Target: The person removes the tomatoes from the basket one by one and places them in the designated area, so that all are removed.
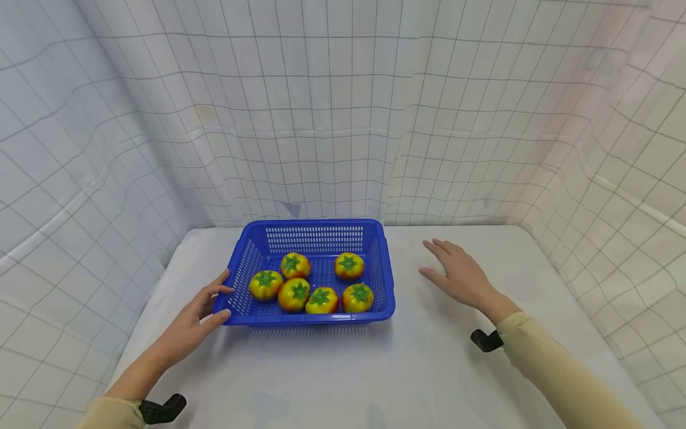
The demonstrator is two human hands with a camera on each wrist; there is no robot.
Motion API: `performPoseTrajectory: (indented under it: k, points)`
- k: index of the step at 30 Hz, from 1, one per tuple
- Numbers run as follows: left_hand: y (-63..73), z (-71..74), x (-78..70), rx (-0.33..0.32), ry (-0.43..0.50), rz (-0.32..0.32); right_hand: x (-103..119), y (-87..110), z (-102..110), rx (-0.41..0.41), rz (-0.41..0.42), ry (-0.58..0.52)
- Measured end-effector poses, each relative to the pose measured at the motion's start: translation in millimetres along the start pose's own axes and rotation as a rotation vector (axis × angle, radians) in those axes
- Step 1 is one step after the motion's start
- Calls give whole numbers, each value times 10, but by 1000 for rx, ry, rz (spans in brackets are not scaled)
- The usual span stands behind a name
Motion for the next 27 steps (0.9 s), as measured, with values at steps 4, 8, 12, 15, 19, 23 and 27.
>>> performPoseTrajectory:
  k: [4,8,12,15,19,23,27]
  points:
    - [27,-42,17,-21,79,-4,46,-40,14,-9,21,-18]
    - [43,-84,43,-53,149,-6,93,-95,33,-10,40,-33]
    - [49,-129,69,-65,239,-1,147,-175,67,-14,56,-46]
    - [50,-158,82,-69,293,7,201,-247,102,-17,70,-75]
    - [59,-189,87,-79,306,26,305,-357,141,-3,85,-130]
    - [80,-219,91,-92,301,44,429,-476,156,46,90,-179]
    - [100,-246,94,-108,300,65,551,-598,158,104,92,-237]
Point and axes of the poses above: each hand's wrist, its own y-axis away from the middle knuckle, its own z-axis out of the back of the hand, x = y × z, the point moved 3 cm from there along -y, towards the middle knuckle, and after that the axes turned 13 degrees about -x, right-handed, at the moved point
